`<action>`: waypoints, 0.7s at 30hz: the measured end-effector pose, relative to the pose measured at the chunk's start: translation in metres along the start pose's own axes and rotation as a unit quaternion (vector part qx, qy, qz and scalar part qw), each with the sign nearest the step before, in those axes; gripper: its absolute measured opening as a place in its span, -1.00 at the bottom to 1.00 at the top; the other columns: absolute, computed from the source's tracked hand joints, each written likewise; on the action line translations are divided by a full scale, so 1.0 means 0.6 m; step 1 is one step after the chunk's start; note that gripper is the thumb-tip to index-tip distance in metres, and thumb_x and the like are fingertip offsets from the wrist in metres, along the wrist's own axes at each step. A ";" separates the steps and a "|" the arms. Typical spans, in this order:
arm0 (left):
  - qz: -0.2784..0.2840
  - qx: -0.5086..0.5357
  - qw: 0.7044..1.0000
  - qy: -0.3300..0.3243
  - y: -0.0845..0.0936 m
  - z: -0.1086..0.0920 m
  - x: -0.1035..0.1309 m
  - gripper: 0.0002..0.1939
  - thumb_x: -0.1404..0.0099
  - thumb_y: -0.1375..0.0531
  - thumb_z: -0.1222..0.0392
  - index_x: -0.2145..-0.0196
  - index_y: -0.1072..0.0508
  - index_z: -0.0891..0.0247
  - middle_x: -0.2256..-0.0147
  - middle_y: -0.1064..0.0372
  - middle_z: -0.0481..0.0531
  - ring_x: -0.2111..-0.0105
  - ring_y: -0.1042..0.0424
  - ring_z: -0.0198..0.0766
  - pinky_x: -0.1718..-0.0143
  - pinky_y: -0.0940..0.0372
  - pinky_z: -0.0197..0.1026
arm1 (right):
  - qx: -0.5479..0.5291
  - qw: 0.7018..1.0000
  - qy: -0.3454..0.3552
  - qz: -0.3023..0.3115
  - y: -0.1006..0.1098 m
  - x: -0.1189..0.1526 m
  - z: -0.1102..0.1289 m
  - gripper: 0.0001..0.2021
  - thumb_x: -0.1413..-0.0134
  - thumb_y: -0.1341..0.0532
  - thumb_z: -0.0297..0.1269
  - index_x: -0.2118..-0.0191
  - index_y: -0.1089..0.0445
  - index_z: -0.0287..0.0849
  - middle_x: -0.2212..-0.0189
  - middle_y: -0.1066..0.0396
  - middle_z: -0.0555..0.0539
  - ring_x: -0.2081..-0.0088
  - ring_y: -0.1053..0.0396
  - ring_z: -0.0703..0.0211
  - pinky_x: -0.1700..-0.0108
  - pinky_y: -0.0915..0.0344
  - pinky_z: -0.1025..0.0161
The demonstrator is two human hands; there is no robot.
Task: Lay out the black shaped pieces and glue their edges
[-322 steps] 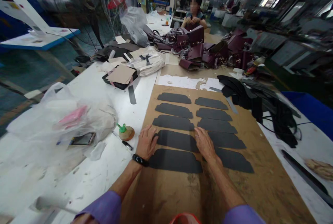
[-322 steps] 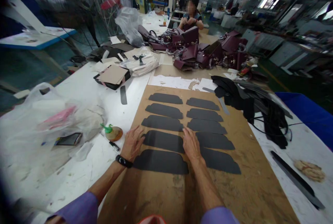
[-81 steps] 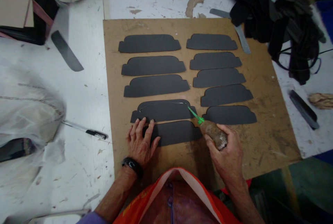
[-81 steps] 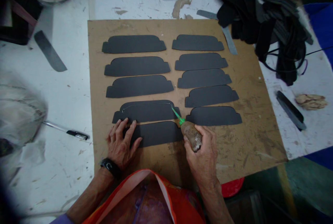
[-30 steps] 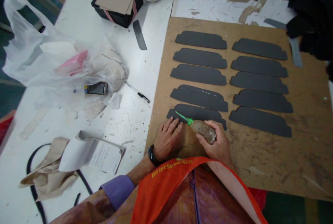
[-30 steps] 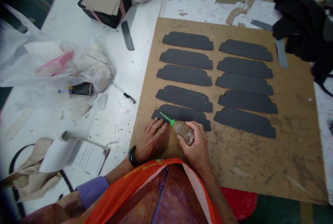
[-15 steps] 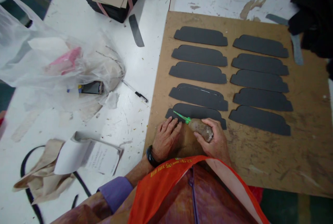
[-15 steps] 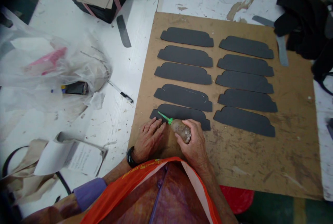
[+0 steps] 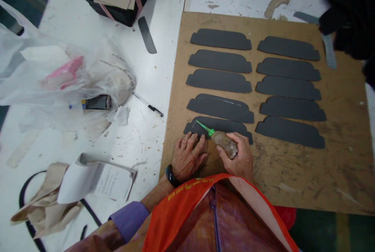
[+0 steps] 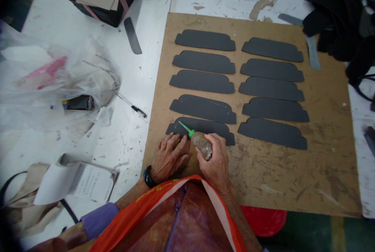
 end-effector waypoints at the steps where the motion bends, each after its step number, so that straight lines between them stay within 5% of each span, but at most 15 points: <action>1: 0.001 -0.002 1.000 0.000 -0.001 0.000 0.000 -0.44 -0.28 -0.13 -0.04 -0.18 -0.23 0.19 -0.06 -0.29 0.19 -0.12 -0.16 0.05 -0.04 -0.06 0.06 | 0.004 1.000 0.002 -0.012 0.003 0.000 -0.001 -0.64 0.02 -0.23 -0.31 0.05 -0.25 -0.08 0.16 -0.34 -0.14 0.08 -0.33 -0.02 0.03 -0.30 -0.05; 21: -0.017 -0.031 0.999 -0.006 0.001 -0.004 -0.006 -0.47 -0.29 -0.12 0.00 -0.17 -0.27 0.21 -0.03 -0.28 0.25 -0.07 -0.20 0.10 -0.01 -0.08 0.06 | 0.050 0.996 -0.057 -0.051 0.064 0.027 -0.055 -0.65 0.01 -0.23 -0.29 0.05 -0.24 -0.11 0.15 -0.32 -0.15 0.08 -0.29 -0.01 0.02 -0.27 -0.06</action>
Point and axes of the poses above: each hand's wrist, its own x-axis away from the middle knuckle, its own y-axis out of the back of the hand, z = x × y, the point moved 8 cm from there along -x, towards the middle knuckle
